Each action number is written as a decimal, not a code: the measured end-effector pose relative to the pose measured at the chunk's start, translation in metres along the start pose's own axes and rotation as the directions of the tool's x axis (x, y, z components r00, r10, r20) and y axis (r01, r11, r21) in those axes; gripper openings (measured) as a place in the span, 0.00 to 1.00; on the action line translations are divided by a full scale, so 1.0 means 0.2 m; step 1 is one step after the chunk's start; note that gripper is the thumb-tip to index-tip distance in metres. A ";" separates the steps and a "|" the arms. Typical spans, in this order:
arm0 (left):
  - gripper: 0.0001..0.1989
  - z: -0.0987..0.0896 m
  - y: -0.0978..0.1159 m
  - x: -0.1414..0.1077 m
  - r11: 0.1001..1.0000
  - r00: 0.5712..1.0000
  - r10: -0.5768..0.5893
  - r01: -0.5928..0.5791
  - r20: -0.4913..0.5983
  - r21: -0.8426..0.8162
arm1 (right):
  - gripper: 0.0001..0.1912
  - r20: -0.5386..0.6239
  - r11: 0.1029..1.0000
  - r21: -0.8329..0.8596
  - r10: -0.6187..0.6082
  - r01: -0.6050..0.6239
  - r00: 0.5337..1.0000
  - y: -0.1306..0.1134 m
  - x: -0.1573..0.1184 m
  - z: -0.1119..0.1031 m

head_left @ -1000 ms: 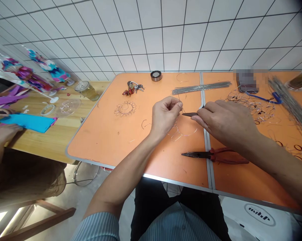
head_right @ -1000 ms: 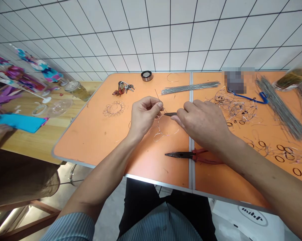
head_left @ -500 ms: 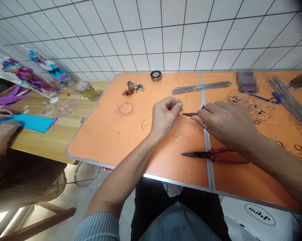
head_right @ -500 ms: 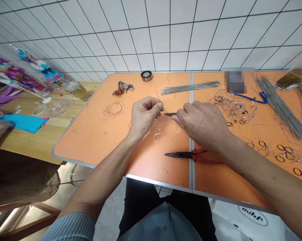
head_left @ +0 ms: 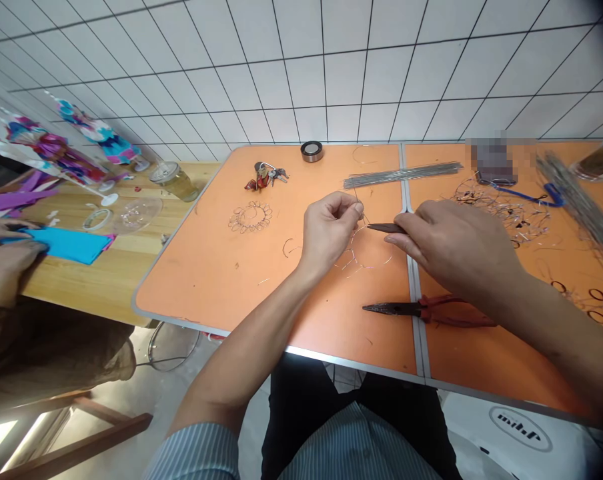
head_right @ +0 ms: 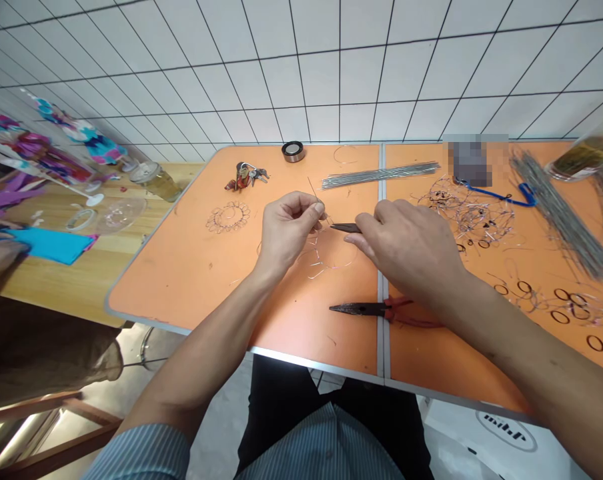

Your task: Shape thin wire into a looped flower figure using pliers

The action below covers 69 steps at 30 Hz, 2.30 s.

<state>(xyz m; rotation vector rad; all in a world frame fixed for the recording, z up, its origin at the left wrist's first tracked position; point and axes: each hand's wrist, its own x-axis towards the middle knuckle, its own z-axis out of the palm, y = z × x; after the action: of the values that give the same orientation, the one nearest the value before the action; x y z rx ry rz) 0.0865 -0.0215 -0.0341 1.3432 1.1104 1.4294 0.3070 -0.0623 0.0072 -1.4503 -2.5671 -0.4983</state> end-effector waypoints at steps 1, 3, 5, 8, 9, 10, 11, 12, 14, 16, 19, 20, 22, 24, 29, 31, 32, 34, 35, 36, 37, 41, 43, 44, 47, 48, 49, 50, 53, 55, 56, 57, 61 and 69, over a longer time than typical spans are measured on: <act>0.11 0.00 0.00 0.00 1.000 1.000 0.002 -0.002 -0.001 -0.007 | 0.23 -0.037 0.997 0.074 0.038 -0.036 0.999 0.01 -0.01 0.01; 0.11 -0.01 0.00 0.00 1.000 1.000 0.005 -0.005 0.006 -0.022 | 0.18 -0.097 0.949 0.291 0.157 -0.123 0.983 0.01 -0.01 0.04; 0.10 -0.01 0.00 0.00 0.999 1.000 0.006 -0.006 0.016 -0.041 | 0.13 -0.084 0.837 0.510 0.278 -0.198 0.957 0.00 0.01 0.07; 0.11 -0.01 0.00 0.00 0.996 1.000 0.014 -0.012 0.023 -0.085 | 0.12 0.036 0.636 0.723 0.357 -0.271 0.933 -0.03 0.06 0.09; 0.11 -0.01 0.00 0.00 0.995 0.999 0.017 -0.014 0.030 -0.103 | 0.12 0.072 0.583 0.760 0.364 -0.288 0.929 -0.05 0.08 0.09; 0.11 0.00 -0.01 -0.01 0.993 0.999 0.019 -0.015 0.037 -0.117 | 0.11 0.102 0.544 0.784 0.365 -0.301 0.925 -0.06 0.09 0.09; 0.11 0.00 -0.01 -0.01 0.992 0.999 0.019 -0.013 0.045 -0.127 | 0.10 0.119 0.519 0.797 0.367 -0.309 0.923 -0.07 0.10 0.09; 0.11 0.00 -0.01 -0.01 0.991 0.999 0.015 -0.009 0.051 -0.132 | 0.09 0.127 0.507 0.803 0.367 -0.313 0.921 -0.09 0.11 0.08; 0.11 0.00 -0.01 -0.01 0.990 0.998 0.000 0.008 0.061 -0.138 | 0.07 0.129 0.502 0.808 0.362 -0.310 0.923 -0.10 0.12 0.08; 0.12 0.00 -0.01 -0.01 0.988 0.997 -0.021 0.032 0.072 -0.153 | 0.08 0.118 0.515 0.804 0.352 -0.298 0.929 -0.11 0.12 0.08; 0.13 0.00 -0.01 -0.01 0.981 0.995 -0.057 0.071 0.084 -0.183 | 0.10 0.078 0.576 0.770 0.340 -0.273 0.937 -0.11 0.10 0.09; 0.13 0.00 -0.02 0.00 0.978 0.994 -0.070 0.085 0.087 -0.191 | 0.11 0.060 0.598 0.756 0.339 -0.265 0.939 -0.12 0.09 0.09; 0.13 0.00 -0.02 0.00 0.972 0.991 -0.096 0.114 0.095 -0.208 | 0.12 0.018 0.627 0.739 0.345 -0.245 0.939 -0.13 0.08 0.09; 0.13 0.00 -0.02 0.00 0.963 0.988 -0.108 0.131 0.111 -0.235 | 0.12 -0.020 0.640 0.735 0.352 -0.225 0.936 -0.14 0.07 0.08; 0.16 0.00 -0.01 0.00 0.949 0.989 -0.084 0.118 0.124 -0.293 | 0.09 -0.077 0.665 0.720 0.361 -0.198 0.929 -0.16 0.07 0.07; 0.16 0.00 -0.01 0.00 0.952 0.988 -0.104 0.132 0.114 -0.276 | 0.10 -0.084 0.670 0.717 0.358 -0.193 0.930 -0.16 0.07 0.07; 0.16 0.00 -0.01 0.00 0.953 0.988 -0.112 0.138 0.111 -0.268 | 0.10 -0.086 0.673 0.714 0.355 -0.191 0.931 -0.16 0.06 0.07; 0.16 0.00 -0.01 0.00 0.955 0.988 -0.110 0.136 0.110 -0.262 | 0.09 -0.091 0.679 0.709 0.356 -0.191 0.930 -0.16 0.06 0.07; 0.16 0.00 -0.01 0.00 0.957 0.989 -0.101 0.126 0.110 -0.262 | 0.09 -0.091 0.679 0.708 0.359 -0.193 0.929 -0.16 0.06 0.07; 0.17 0.01 -0.02 -0.01 0.958 0.990 -0.085 0.112 0.108 -0.265 | 0.09 -0.090 0.677 0.710 0.362 -0.195 0.928 -0.16 0.06 0.07; 0.17 0.01 -0.02 -0.01 0.958 0.992 -0.064 0.091 0.106 -0.272 | 0.08 -0.087 0.673 0.713 0.364 -0.198 0.927 -0.16 0.06 0.07; 0.19 0.01 -0.02 -0.02 0.953 0.996 0.036 -0.010 0.080 -0.304 | 0.06 -0.085 0.640 0.743 0.382 -0.197 0.920 -0.16 0.06 0.09; 0.20 0.02 -0.03 -0.03 0.952 0.995 0.066 -0.042 0.069 -0.302 | 0.04 -0.089 0.611 0.767 0.404 -0.196 0.910 -0.16 0.07 0.10; 0.20 0.02 -0.03 -0.03 0.952 0.995 0.075 -0.051 0.066 -0.301 | 0.04 -0.085 0.596 0.779 0.413 -0.198 0.907 -0.16 0.07 0.11; 0.20 0.03 -0.03 -0.04 0.950 0.994 0.085 -0.058 0.074 -0.306 | 0.04 -0.064 0.556 0.805 0.428 -0.207 0.901 -0.16 0.08 0.12; 0.20 0.03 -0.03 -0.04 0.950 0.993 0.084 -0.056 0.078 -0.306 | 0.04 -0.057 0.550 0.808 0.429 -0.211 0.902 -0.16 0.08 0.12; 0.20 0.03 -0.02 -0.04 0.950 0.993 0.084 -0.056 0.080 -0.306 | 0.05 -0.052 0.546 0.810 0.431 -0.214 0.901 -0.16 0.08 0.12; 0.20 0.03 -0.02 -0.04 0.951 0.993 0.085 -0.057 0.080 -0.305 | 0.05 -0.050 0.545 0.810 0.432 -0.217 0.900 -0.16 0.08 0.12; 0.20 0.04 -0.01 -0.05 0.955 0.992 0.105 -0.082 0.069 -0.285 | 0.06 -0.039 0.546 0.807 0.430 -0.225 0.902 -0.17 0.09 0.12; 0.19 0.04 -0.01 -0.05 0.959 0.991 0.116 -0.095 0.065 -0.266 | 0.06 -0.023 0.548 0.804 0.413 -0.229 0.910 -0.16 0.09 0.11; 0.19 0.03 -0.01 -0.05 0.961 0.991 0.115 -0.095 0.064 -0.259 | 0.06 -0.021 0.558 0.798 0.405 -0.229 0.914 -0.14 0.09 0.10; 0.19 0.03 0.00 -0.05 0.963 0.992 0.112 -0.093 0.063 -0.254 | 0.06 -0.028 0.576 0.786 0.398 -0.226 0.917 -0.13 0.08 0.10; 0.18 0.02 0.00 -0.04 0.972 0.995 0.078 -0.063 0.057 -0.226 | 0.10 -0.082 0.725 0.665 0.313 -0.182 0.946 -0.03 0.05 0.05; 0.14 0.01 0.01 -0.03 0.984 0.998 0.047 -0.038 0.049 -0.174 | 0.30 -0.060 0.986 0.154 0.069 -0.059 0.996 0.08 -0.02 -0.03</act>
<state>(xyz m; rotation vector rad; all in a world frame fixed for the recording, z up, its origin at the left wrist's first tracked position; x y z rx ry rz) 0.0882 -0.0276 -0.0331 1.2800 0.9059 1.4776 0.3232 -0.0606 0.0157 -1.4349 -2.4407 -0.3274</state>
